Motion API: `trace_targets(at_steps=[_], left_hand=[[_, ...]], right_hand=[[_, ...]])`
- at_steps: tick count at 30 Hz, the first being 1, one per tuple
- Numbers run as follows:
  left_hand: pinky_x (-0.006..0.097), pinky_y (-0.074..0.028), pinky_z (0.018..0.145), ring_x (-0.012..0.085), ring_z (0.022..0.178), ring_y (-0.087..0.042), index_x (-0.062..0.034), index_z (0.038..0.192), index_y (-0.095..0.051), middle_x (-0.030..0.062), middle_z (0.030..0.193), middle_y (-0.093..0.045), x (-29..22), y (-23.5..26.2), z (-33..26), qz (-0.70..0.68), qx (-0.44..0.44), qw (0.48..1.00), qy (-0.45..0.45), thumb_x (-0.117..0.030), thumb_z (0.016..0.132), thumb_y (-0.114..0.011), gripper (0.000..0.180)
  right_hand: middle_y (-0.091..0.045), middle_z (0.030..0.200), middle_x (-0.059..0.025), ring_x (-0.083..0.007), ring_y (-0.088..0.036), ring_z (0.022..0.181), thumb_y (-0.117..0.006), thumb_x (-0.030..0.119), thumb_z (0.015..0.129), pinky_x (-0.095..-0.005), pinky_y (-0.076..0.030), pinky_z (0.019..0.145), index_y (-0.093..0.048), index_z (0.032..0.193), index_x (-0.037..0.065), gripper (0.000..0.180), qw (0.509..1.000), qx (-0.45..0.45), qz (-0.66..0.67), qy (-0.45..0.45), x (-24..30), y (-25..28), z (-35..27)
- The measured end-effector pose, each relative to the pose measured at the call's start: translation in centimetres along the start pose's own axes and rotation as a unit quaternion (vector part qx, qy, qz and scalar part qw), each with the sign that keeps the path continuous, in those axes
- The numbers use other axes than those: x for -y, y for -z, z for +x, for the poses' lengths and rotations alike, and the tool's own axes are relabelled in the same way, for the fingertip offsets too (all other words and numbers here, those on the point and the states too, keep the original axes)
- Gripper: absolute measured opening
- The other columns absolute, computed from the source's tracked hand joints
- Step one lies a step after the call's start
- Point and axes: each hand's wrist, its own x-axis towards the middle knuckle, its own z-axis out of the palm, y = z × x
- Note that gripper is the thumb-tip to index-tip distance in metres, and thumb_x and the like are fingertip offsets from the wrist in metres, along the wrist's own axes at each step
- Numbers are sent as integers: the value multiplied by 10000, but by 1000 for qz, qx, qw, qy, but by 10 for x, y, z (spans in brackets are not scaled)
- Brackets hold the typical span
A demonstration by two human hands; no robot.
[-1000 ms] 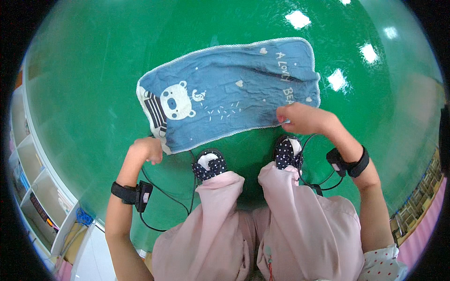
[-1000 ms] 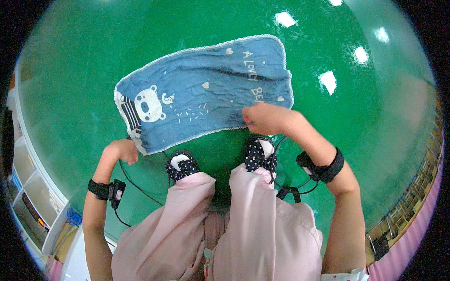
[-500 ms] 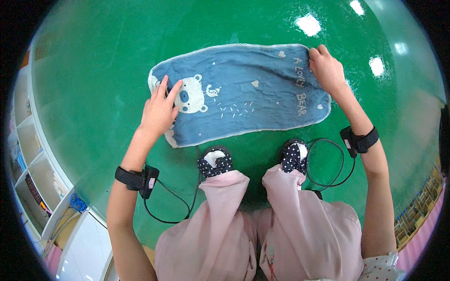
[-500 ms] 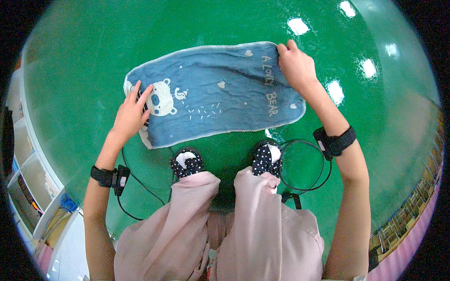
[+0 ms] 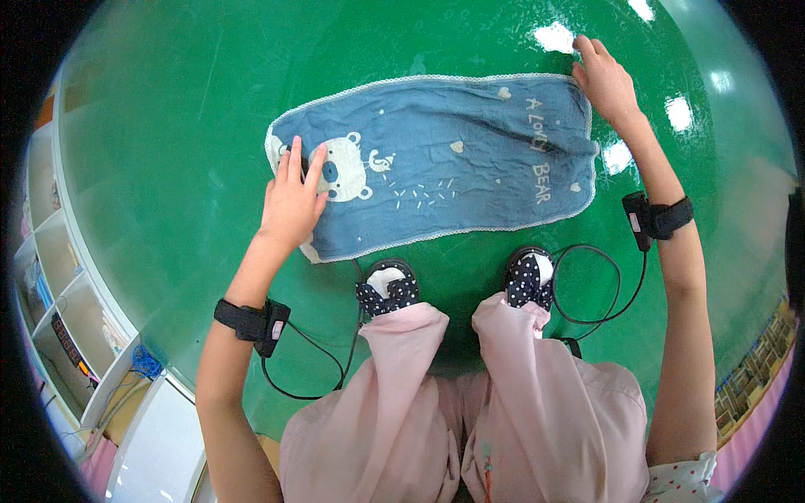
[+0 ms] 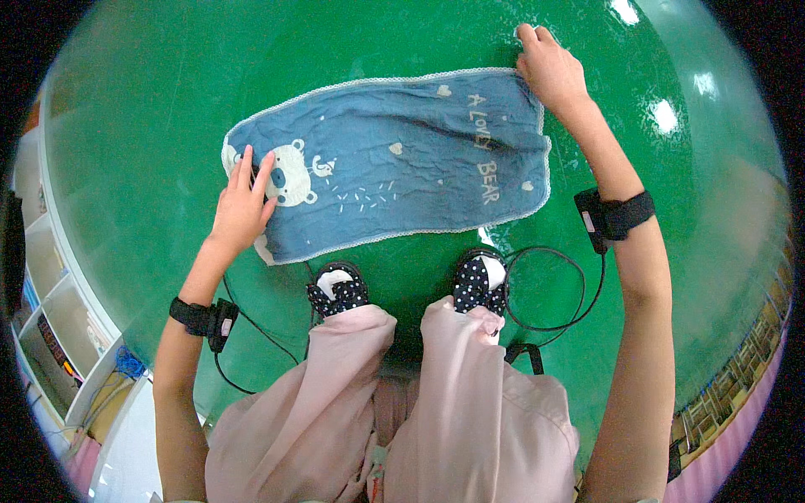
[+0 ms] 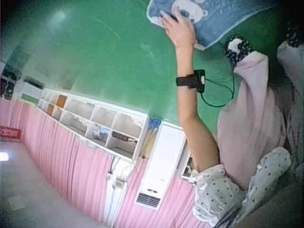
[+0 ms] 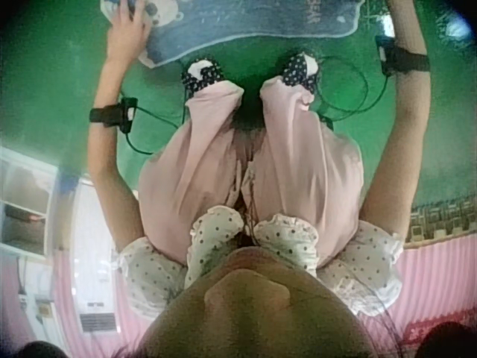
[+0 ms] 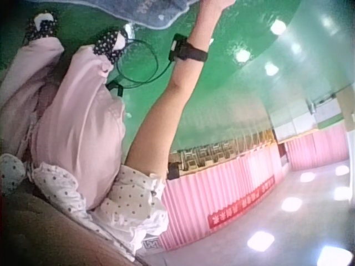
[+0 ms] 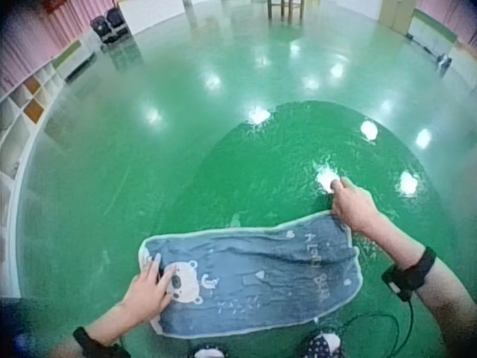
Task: The person wipes a green floor with a blue cloth, moves to a counter to rinse and wring the cloth in a blue basin of water, and returns to the floor to continue wiping.
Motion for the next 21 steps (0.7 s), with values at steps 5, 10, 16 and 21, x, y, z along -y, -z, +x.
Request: trace_targets(at_steps=[5,10,16,21], left_hand=[[449,-421,914,392,1255,-305,-155,1412,-172,231,1430,-147,-3,-4,-1,19,16,999,20,-252,783,-625,781],[458,-408,931,393,1263,-294,-153,1413,-168,227,1430,-148,-5,-2,-3,4,22,1000,22,-257,790,-616,775],[473,-361,967,431,1251,-291,-135,1391,-241,247,1405,-206,-20,-3,-3,-55,-53,997,33,-224,789,-606,710],[571,-263,977,477,1281,-186,-203,1390,-281,238,1438,-132,-55,-8,-14,-82,-44,993,72,-319,823,-555,641]], right_hand=[[-566,945,-136,-353,-608,789,-554,155,776,-450,-512,651,-504,952,83,197,988,147,-52,0,14,-5,-10],[-542,920,-129,-344,-607,749,-561,161,775,-440,-513,620,-490,934,83,192,994,87,-60,23,11,-4,-13],[-521,885,-141,-341,-576,751,-517,111,799,-443,-486,590,-468,932,73,147,996,-69,50,-26,17,-4,-11],[-272,1433,-71,-347,-211,1323,-591,287,769,-620,-209,992,-443,1276,265,529,979,46,60,189,81,-14,-80]])
